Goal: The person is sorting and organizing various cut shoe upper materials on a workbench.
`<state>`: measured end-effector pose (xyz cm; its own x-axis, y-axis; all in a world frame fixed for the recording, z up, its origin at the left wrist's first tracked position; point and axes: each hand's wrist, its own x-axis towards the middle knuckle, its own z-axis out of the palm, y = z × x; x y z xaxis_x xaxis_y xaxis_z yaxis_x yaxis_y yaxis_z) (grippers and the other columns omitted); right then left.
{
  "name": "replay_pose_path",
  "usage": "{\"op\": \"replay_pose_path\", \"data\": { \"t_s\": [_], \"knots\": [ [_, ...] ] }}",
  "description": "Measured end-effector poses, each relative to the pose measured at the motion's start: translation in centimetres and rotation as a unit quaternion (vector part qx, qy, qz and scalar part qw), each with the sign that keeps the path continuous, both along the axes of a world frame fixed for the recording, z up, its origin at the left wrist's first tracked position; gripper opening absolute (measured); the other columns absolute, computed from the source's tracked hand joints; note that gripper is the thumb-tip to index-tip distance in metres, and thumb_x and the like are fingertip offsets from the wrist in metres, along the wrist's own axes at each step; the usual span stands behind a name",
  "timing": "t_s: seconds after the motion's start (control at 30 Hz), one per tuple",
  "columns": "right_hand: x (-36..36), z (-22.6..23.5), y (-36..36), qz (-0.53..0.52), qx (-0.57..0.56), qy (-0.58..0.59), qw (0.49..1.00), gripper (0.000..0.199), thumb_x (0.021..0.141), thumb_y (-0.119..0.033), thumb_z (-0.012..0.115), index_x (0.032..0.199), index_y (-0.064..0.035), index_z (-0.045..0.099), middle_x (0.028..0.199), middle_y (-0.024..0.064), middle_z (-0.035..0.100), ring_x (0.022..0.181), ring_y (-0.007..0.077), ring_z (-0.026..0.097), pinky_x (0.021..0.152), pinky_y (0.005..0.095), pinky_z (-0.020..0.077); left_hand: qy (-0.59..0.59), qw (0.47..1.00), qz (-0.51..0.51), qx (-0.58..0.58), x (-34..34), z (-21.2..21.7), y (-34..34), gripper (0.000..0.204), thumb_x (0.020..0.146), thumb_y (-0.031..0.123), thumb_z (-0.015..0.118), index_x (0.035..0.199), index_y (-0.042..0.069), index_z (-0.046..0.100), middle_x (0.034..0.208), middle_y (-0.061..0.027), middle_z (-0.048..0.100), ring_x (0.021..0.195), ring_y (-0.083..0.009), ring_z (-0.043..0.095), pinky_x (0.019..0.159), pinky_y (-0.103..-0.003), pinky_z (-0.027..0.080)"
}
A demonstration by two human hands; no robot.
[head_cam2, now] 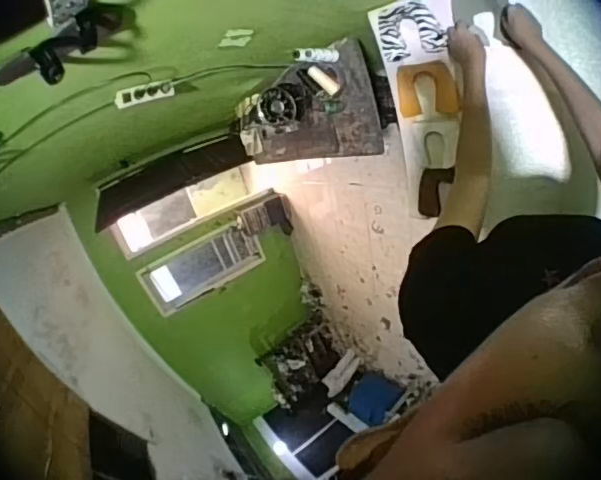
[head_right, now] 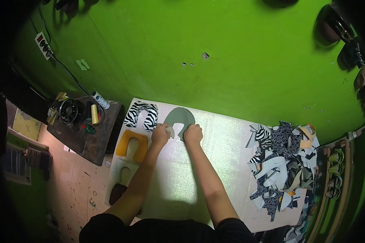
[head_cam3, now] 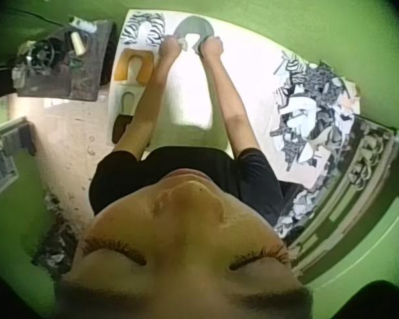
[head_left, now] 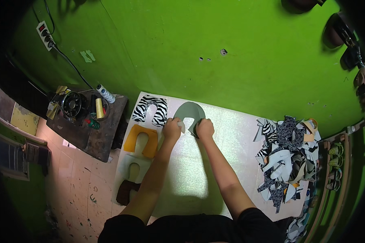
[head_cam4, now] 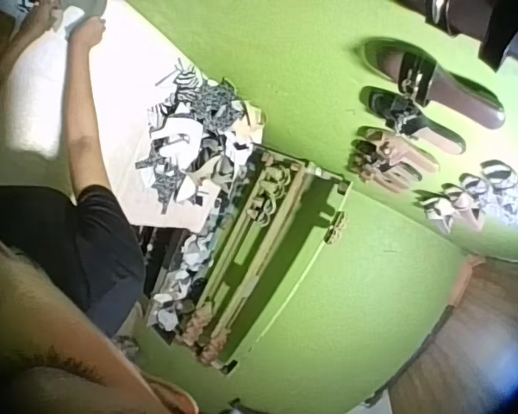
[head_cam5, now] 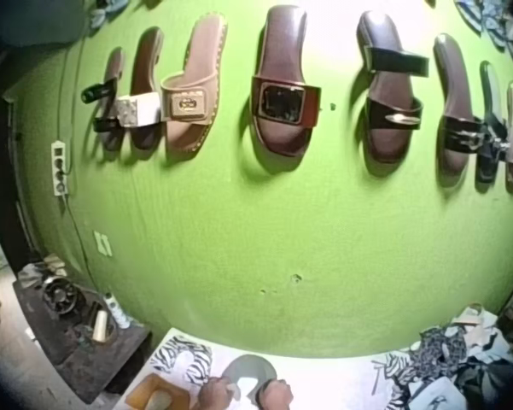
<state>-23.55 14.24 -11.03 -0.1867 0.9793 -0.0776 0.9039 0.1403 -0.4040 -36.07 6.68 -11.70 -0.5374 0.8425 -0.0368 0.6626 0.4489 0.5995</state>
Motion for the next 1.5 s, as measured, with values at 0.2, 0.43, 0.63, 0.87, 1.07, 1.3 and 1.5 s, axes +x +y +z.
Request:
{"op": "replay_pose_path", "data": {
  "t_s": [0.2,0.43,0.63,0.87,1.07,1.3,1.5],
  "knots": [
    [0.8,0.0,0.5,-0.033,-0.051,0.084,0.995,0.022,0.074,-0.017,0.06,0.078,0.0044,0.061,0.083,0.0242,0.06,0.078,0.0362,0.06,0.069,0.0414,0.0497,0.042,0.999,-0.003,0.032,-0.6,-1.0,-0.5,0.015,0.071,0.009,0.061,0.086,0.012,0.06,0.096,-0.0088,0.053,0.091,-0.0312,0.052,0.075,-0.037,0.045],
    [1.1,0.0,0.9,-0.025,-0.037,0.086,0.995,0.026,0.073,-0.012,0.058,0.094,0.003,0.05,0.08,0.0243,0.06,0.076,0.0382,0.06,0.068,0.0427,0.0495,0.07,0.995,0.039,0.061,-0.1,-0.7,-1.0,0.005,0.074,0.004,0.051,0.076,0.006,0.055,0.09,-0.0104,0.052,0.079,-0.0311,0.055,0.067,-0.039,0.045],
    [0.7,-0.7,0.1,0.039,0.092,0.041,0.994,0.02,0.075,-0.005,0.051,0.095,-0.0038,0.049,0.091,0.0195,0.054,0.08,0.0353,0.056,0.061,0.0435,0.0467,0.064,0.993,0.008,0.102,-0.5,-0.7,-1.7,0.005,0.075,0.002,0.048,0.072,0.002,0.052,0.087,-0.0118,0.053,0.077,-0.0323,0.055,0.065,-0.04,0.045],
    [0.8,-0.8,0.4,0.222,0.158,-0.002,0.962,0.029,0.074,-0.009,0.051,0.103,-0.0078,0.053,0.104,0.0083,0.047,0.096,0.0253,0.044,0.081,0.0402,0.0331,0.155,0.987,-0.03,-0.013,0.5,0.6,-1.5,0.012,0.075,0.006,0.049,0.069,0.002,0.06,0.084,-0.01,0.055,0.085,-0.0285,0.054,0.067,-0.04,0.046],
    [0.1,-1.6,0.2,0.241,0.16,0.016,0.957,0.037,0.079,-0.015,0.049,0.115,-0.0049,0.047,0.125,0.0128,0.039,0.118,0.0285,0.035,0.096,0.0486,0.0272,0.245,0.966,-0.054,0.064,1.9,0.3,1.6,0.016,0.073,0.011,0.05,0.07,0.005,0.064,0.088,-0.008,0.057,0.089,-0.023,0.053,0.082,-0.035,0.04],
    [1.0,-3.3,-0.3,0.248,0.082,-0.02,0.965,0.059,0.082,-0.029,0.051,0.132,-0.0073,0.029,0.141,0.0124,0.02,0.13,0.0285,0.018,0.101,0.0553,0.0163,0.245,0.956,-0.123,-0.105,2.5,-3.1,1.3,0.044,0.083,0.019,0.042,0.126,0.01,0.041,0.136,-0.0081,0.032,0.126,-0.021,0.03,0.101,-0.048,0.02],
    [1.6,-3.3,-0.1,0.254,0.084,-0.037,0.963,0.065,0.081,-0.039,0.048,0.135,-0.0112,0.025,0.142,0.0126,0.016,0.131,0.0321,0.014,0.102,0.0558,0.0107,0.212,0.965,-0.149,-0.043,1.7,-2.2,-0.7,0.052,0.084,0.022,0.043,0.133,0.013,0.029,0.142,-0.0056,0.021,0.129,-0.0244,0.022,0.102,-0.049,0.019]
  ]
}}
